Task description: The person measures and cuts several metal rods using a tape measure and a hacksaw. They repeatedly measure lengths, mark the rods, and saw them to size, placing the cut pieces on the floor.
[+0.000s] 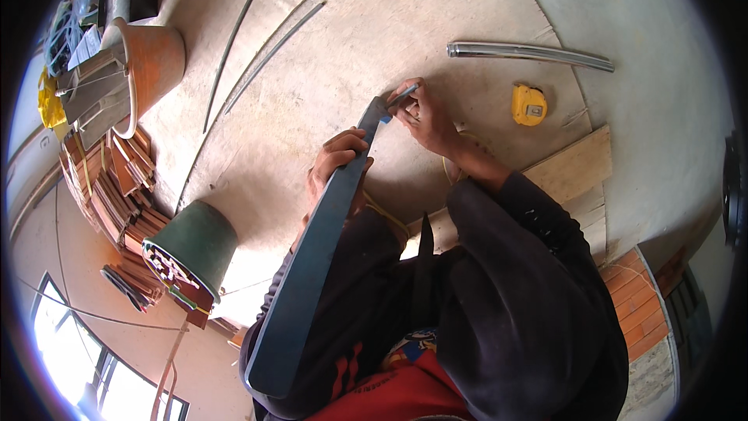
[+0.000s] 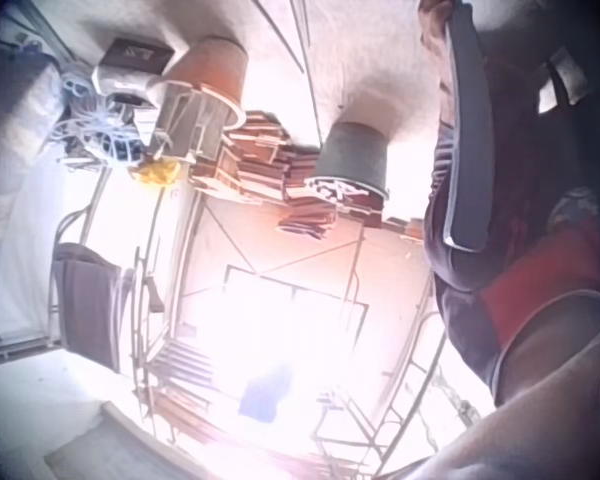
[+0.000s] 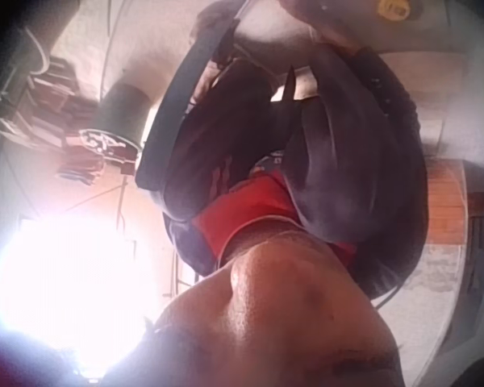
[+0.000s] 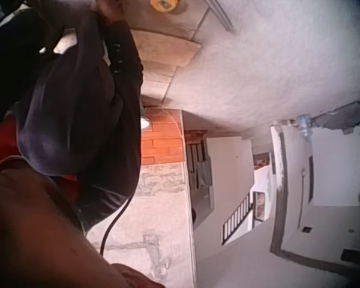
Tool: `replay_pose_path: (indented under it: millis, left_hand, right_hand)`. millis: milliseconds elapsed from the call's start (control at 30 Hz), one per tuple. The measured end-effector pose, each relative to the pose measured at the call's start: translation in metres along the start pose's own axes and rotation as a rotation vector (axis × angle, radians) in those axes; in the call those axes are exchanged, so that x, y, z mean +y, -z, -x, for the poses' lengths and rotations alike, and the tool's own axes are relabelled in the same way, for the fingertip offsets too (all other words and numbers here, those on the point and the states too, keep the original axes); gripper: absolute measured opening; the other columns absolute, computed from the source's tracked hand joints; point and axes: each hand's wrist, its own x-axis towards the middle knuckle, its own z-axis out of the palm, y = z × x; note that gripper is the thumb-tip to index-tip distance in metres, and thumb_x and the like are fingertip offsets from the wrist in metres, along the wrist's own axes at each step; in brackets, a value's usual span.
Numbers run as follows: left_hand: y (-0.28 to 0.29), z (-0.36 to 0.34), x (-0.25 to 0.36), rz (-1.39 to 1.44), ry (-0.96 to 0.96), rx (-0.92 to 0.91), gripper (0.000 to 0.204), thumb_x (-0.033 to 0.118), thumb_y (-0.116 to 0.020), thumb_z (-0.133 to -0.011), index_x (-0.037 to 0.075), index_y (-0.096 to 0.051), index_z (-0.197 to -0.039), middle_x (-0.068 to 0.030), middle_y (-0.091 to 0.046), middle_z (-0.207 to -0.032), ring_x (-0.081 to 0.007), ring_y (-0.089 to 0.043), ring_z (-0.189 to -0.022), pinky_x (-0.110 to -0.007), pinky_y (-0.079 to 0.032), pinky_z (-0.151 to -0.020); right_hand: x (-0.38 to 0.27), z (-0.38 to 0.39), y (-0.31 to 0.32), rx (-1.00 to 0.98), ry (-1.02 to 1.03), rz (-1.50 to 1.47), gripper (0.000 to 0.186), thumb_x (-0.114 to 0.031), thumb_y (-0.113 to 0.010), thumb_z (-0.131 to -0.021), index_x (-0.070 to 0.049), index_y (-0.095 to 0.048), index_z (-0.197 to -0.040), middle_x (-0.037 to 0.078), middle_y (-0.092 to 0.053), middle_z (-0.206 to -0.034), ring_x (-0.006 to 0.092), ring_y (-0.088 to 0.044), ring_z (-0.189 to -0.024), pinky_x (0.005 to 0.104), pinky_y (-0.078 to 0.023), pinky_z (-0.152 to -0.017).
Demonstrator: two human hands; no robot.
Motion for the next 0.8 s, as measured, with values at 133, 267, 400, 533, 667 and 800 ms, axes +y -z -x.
replay_pose_path:
  millis: [133,267,400,533,667,800]
  left_hand:
    - [0.002,0.001,0.001,0.029,0.012,-0.035,0.037,-0.01,-0.067,-0.073,0.006,-0.045,-0.098,-0.0162,-0.06,-0.099,-0.0336,-0.063,-0.099,-0.041,-0.054,-0.078]
    - [0.002,0.006,-0.002,0.079,-0.01,-0.061,0.043,-0.01,-0.061,-0.079,0.008,-0.041,-0.113,-0.0179,-0.058,-0.1,-0.0338,-0.06,-0.1,-0.046,-0.048,-0.086]
    - [0.0,0.005,-0.003,0.136,0.031,0.106,0.046,-0.015,-0.052,-0.082,0.007,-0.037,-0.12,-0.0175,-0.056,-0.1,-0.0331,-0.058,-0.103,-0.047,-0.046,-0.088]
    - [0.011,0.006,0.001,0.108,0.079,0.113,0.048,-0.013,-0.052,-0.084,0.008,-0.032,-0.122,-0.0175,-0.054,-0.101,-0.0328,-0.059,-0.1,-0.047,-0.048,-0.086]
    - [0.002,0.016,0.002,0.079,-0.049,-0.018,0.042,-0.011,-0.057,-0.081,0.008,-0.038,-0.114,-0.0181,-0.055,-0.1,-0.0361,-0.059,-0.101,-0.05,-0.049,-0.087]
    - [0.007,0.006,0.022,-0.008,-0.061,-0.241,0.041,-0.008,-0.065,-0.075,0.006,-0.043,-0.106,-0.0172,-0.056,-0.1,-0.0387,-0.059,-0.102,-0.053,-0.048,-0.092]
  right_hand:
    - [0.007,-0.002,-0.001,0.007,0.01,-0.018,0.034,-0.001,-0.066,-0.081,-0.005,-0.042,-0.105,0.009,-0.063,-0.09,0.0194,-0.066,-0.078,0.0328,-0.051,-0.065]
    - [0.001,-0.005,0.003,-0.002,-0.039,-0.017,0.029,-0.002,-0.067,-0.08,-0.005,-0.046,-0.099,0.008,-0.063,-0.087,0.0171,-0.066,-0.077,0.0308,-0.05,-0.065]
    - [-0.007,-0.01,0.004,-0.013,-0.076,-0.053,0.025,-0.002,-0.067,-0.079,-0.006,-0.048,-0.096,0.007,-0.064,-0.083,0.016,-0.066,-0.076,0.0297,-0.051,-0.066]
    - [-0.012,-0.012,0.004,-0.023,-0.106,-0.047,0.026,-0.003,-0.067,-0.077,-0.006,-0.049,-0.095,0.007,-0.065,-0.082,0.0156,-0.066,-0.076,0.0296,-0.051,-0.067]
    - [-0.007,-0.011,0.007,-0.024,-0.177,-0.037,0.027,-0.004,-0.069,-0.075,-0.005,-0.05,-0.093,0.007,-0.065,-0.081,0.0145,-0.065,-0.075,0.029,-0.051,-0.066]
    - [-0.004,-0.009,0.01,0.0,-0.141,-0.082,0.027,-0.005,-0.071,-0.073,-0.005,-0.051,-0.09,0.008,-0.065,-0.078,0.0135,-0.065,-0.071,0.0287,-0.052,-0.062]
